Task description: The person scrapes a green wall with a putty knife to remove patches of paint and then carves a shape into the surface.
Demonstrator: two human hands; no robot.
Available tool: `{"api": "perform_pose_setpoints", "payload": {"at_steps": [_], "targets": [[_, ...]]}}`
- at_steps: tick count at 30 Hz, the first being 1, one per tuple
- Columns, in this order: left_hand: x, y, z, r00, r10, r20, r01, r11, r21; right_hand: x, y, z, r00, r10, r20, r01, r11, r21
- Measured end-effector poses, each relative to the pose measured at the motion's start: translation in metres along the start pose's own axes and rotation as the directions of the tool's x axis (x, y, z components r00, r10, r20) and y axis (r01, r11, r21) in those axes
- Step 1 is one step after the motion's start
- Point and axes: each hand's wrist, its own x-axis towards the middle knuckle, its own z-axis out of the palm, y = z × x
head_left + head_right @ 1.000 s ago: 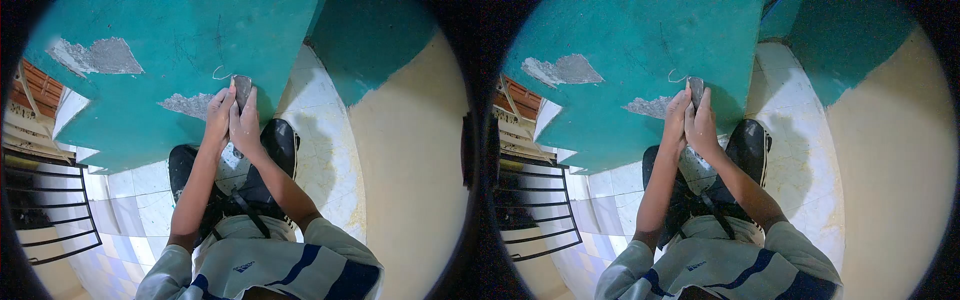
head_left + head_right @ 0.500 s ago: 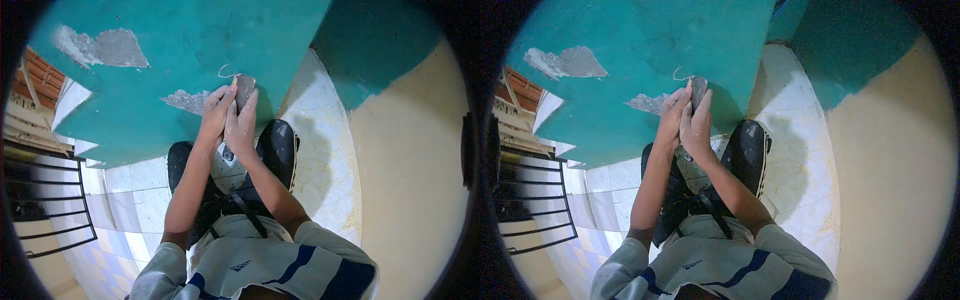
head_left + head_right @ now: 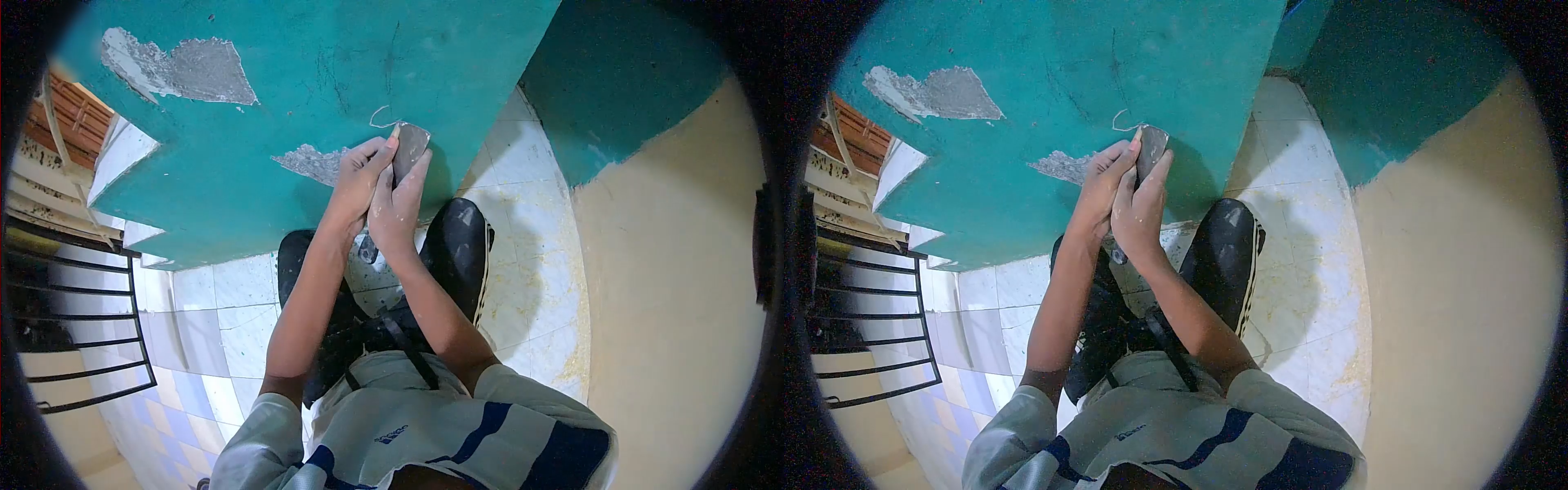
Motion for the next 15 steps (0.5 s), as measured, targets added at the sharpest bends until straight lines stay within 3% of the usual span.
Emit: {"api": "perform_pose_setpoints", "payload": {"at_steps": [5,7,11,15], "targets": [[0.009,0.001,-0.004,0.995,-0.002,0.098,0.0,1.0,0.021,0.005,-0.009,0.001,1.0,0.006,-0.029,-0.006,1.0,-0.003],[0.007,0.006,0.0,0.996,-0.006,0.093,0.006,1.0,0.002,0.001,-0.001,0.007,0.995,-0.059,-0.077,0.054,0.996,-0.064],[0.011,-0.001,-0.008,0.995,-0.011,0.099,0.008,1.0,0.029,0.0,0.0,0.009,0.998,-0.022,-0.066,0.018,0.997,-0.068],[0.014,-0.007,-0.006,0.996,0.013,0.092,-0.006,0.997,-0.077,0.004,0.001,0.005,0.999,-0.021,-0.038,0.018,0.996,-0.085]]}}
